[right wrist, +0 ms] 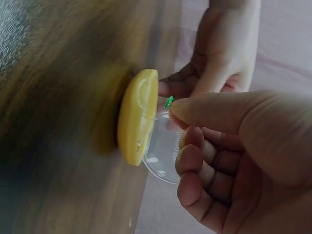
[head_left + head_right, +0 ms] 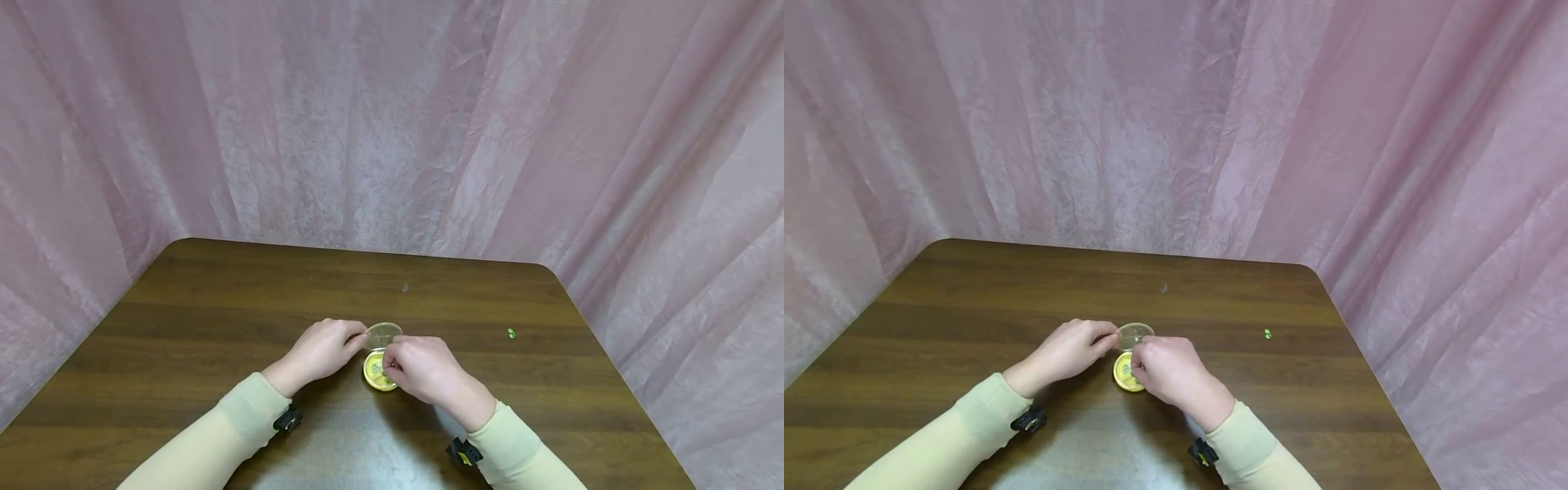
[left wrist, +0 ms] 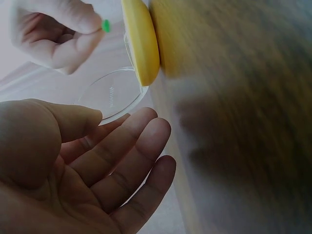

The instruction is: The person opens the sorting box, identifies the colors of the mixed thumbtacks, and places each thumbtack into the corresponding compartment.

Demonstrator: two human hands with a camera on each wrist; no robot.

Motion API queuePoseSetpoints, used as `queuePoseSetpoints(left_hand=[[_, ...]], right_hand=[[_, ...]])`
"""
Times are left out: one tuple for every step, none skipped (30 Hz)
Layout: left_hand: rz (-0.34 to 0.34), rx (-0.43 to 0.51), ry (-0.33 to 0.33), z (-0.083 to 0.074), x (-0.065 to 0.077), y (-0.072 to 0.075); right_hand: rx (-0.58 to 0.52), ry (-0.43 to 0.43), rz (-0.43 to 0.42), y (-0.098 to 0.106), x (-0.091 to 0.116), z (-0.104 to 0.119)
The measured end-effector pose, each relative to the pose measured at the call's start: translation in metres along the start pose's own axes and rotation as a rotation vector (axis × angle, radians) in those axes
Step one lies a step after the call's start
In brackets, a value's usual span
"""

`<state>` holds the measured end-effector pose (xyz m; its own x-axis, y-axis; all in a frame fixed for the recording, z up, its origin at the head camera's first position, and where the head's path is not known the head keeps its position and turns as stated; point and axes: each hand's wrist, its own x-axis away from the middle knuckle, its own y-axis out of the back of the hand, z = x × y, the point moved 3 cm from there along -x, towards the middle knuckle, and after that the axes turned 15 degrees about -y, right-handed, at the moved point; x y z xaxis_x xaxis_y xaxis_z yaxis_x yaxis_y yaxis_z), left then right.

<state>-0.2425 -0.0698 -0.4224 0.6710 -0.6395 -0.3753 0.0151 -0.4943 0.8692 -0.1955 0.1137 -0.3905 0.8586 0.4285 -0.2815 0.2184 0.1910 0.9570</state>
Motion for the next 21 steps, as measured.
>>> queuePoseSetpoints(left_hand=[[-0.001, 0.004, -0.001, 0.0, 0.0, 0.0], [-0.003, 0.007, -0.002, -0.001, 0.0, 0.0], [-0.005, 0.009, -0.004, -0.001, 0.0, -0.001], [-0.006, 0.007, -0.005, -0.001, 0.0, -0.001], [-0.006, 0.007, -0.006, -0.001, -0.001, -0.001], [-0.006, 0.004, -0.006, -0.001, 0.0, -0.002], [-0.006, 0.001, -0.006, -0.001, 0.0, -0.002], [-0.007, -0.003, -0.007, -0.001, 0.0, -0.002], [-0.009, -0.005, -0.008, -0.001, 0.0, -0.002], [-0.011, -0.006, -0.009, -0.001, 0.0, -0.002], [-0.012, -0.006, -0.011, -0.001, 0.0, -0.001], [-0.012, -0.006, -0.012, -0.001, 0.0, -0.001], [-0.013, -0.005, -0.012, -0.001, 0.0, -0.001], [-0.012, -0.004, -0.011, 0.0, 0.0, -0.001], [-0.01, -0.003, -0.01, -0.001, 0.001, -0.001], [-0.008, -0.002, -0.008, -0.001, 0.001, -0.001], [-0.007, -0.001, -0.006, -0.001, 0.001, -0.001], [-0.007, 0.0, -0.005, -0.001, 0.001, -0.001], [-0.008, -0.001, -0.004, -0.001, 0.001, -0.001], [-0.008, -0.002, -0.004, -0.001, 0.001, -0.001], [-0.008, -0.002, -0.004, -0.001, 0.001, -0.001]], right_hand=[[0.008, -0.003, 0.003, -0.002, 0.0, 0.0], [0.016, -0.007, 0.009, -0.004, 0.0, 0.0], [0.019, -0.011, 0.018, -0.006, 0.0, 0.0], [0.022, -0.016, 0.031, -0.007, 0.0, 0.0], [0.022, -0.02, 0.046, -0.009, 0.0, 0.0], [0.025, -0.023, 0.057, -0.01, -0.001, 0.0], [0.029, -0.022, 0.065, -0.011, -0.001, 0.0], [0.033, -0.02, 0.07, -0.012, -0.001, 0.0], [0.036, -0.017, 0.071, -0.013, -0.001, 0.0], [0.039, -0.015, 0.071, -0.013, -0.002, 0.0], [0.042, -0.011, 0.07, -0.013, -0.002, 0.0], [0.043, -0.008, 0.069, -0.012, -0.002, 0.0], [0.038, -0.007, 0.069, -0.011, -0.002, 0.0], [0.031, -0.007, 0.071, -0.01, -0.002, 0.0], [0.019, -0.009, 0.072, -0.009, -0.001, 0.0], [0.008, -0.011, 0.073, -0.007, -0.001, -0.001], [-0.002, -0.014, 0.071, -0.005, 0.0, -0.002], [-0.012, -0.017, 0.067, -0.003, 0.001, -0.003], [-0.021, -0.02, 0.062, -0.002, 0.001, -0.005], [-0.026, -0.024, 0.055, -0.001, 0.002, -0.007], [-0.03, -0.028, 0.047, 0.0, 0.002, -0.01]])
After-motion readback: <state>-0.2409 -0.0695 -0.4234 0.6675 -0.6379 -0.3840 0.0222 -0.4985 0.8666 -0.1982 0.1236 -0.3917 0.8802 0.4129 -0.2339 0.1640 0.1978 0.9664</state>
